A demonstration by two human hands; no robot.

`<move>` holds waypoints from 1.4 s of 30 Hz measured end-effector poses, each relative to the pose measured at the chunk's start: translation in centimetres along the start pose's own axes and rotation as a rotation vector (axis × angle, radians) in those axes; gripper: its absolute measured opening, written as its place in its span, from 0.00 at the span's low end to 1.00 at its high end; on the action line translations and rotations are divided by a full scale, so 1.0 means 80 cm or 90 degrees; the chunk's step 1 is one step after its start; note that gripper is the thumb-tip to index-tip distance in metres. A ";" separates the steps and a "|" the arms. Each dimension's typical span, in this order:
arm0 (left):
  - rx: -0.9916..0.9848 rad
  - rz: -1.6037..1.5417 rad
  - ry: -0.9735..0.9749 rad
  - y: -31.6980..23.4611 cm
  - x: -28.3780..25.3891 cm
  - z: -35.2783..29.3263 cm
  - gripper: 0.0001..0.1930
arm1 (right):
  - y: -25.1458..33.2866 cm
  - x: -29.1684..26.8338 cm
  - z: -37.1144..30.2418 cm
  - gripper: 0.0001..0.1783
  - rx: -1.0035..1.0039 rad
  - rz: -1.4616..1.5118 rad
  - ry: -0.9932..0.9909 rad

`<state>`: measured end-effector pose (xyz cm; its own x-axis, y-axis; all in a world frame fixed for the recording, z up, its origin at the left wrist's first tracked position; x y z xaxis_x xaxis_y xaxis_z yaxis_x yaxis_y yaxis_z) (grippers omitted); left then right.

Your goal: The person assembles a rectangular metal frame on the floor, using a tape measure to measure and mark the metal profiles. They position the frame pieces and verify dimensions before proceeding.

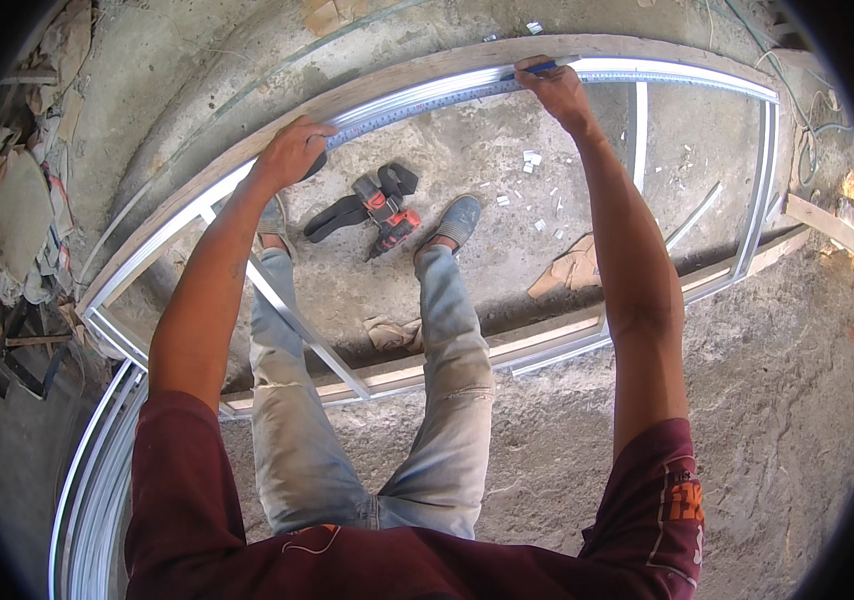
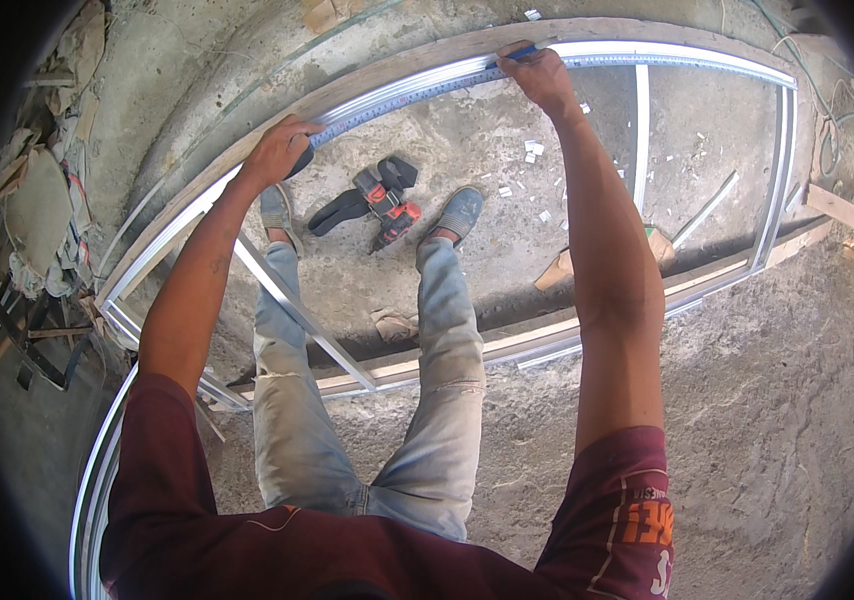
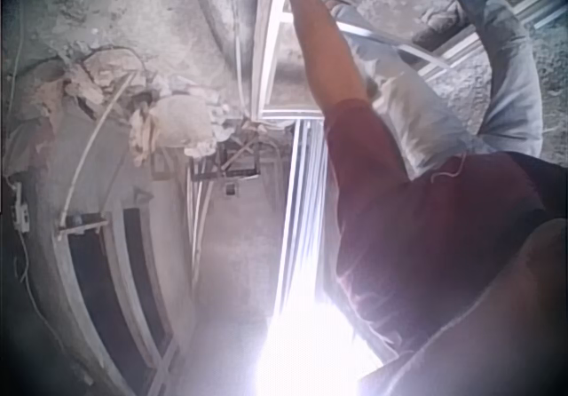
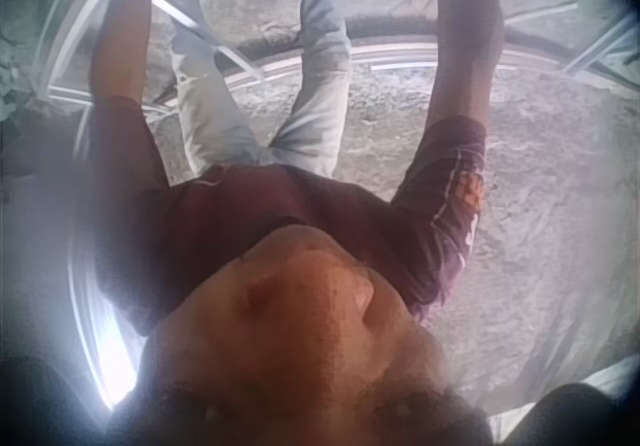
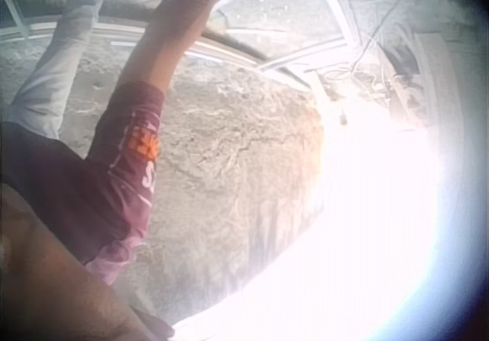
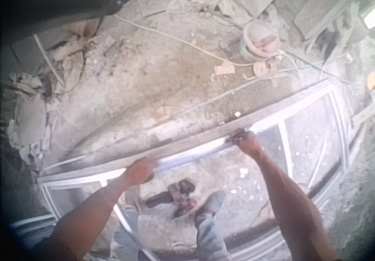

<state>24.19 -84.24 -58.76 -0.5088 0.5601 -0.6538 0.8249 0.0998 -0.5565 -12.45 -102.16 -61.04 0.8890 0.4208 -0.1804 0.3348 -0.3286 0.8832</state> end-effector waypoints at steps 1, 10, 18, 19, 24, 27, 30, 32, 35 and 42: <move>0.005 0.001 -0.003 -0.001 -0.001 0.000 0.15 | 0.002 0.000 -0.001 0.12 -0.001 0.011 0.001; 0.011 -0.004 -0.001 0.003 0.003 0.002 0.16 | -0.003 0.001 0.004 0.12 -0.028 0.031 0.017; -0.004 0.003 0.010 0.006 0.005 0.002 0.15 | -0.008 -0.002 0.004 0.11 -0.005 0.022 0.010; -0.009 0.006 0.014 0.005 0.005 0.003 0.15 | -0.008 -0.001 0.004 0.11 -0.018 0.032 0.012; -0.005 0.014 0.024 0.003 0.005 0.001 0.18 | -0.003 0.000 0.003 0.11 -0.009 0.025 0.015; -0.009 0.015 0.023 0.005 0.004 0.001 0.17 | 0.000 0.001 0.002 0.11 -0.002 0.007 0.009; -0.013 0.011 0.026 0.004 0.004 0.001 0.16 | 0.002 0.000 0.001 0.11 0.000 -0.012 0.002; -0.018 0.005 0.027 0.002 0.003 0.001 0.16 | 0.005 0.001 0.000 0.11 -0.005 0.008 0.009; -0.021 -0.004 0.023 0.000 0.002 0.001 0.16 | 0.008 0.001 -0.001 0.11 -0.009 -0.007 0.010; -0.003 0.000 0.013 0.005 0.005 0.003 0.16 | 0.006 0.001 0.001 0.12 -0.025 -0.020 0.011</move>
<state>24.24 -84.17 -59.32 -0.5044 0.5766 -0.6428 0.8257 0.1044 -0.5543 -12.21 -102.37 -60.62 0.8726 0.4452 -0.2007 0.3491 -0.2812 0.8939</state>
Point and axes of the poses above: each hand's wrist, its own z-axis towards the middle knuckle, its own x-axis out of the palm, y = z × x, the point moved 9 cm from there along z, towards the middle knuckle, and after that the axes turned 13 degrees about z, right-handed, at the moved point
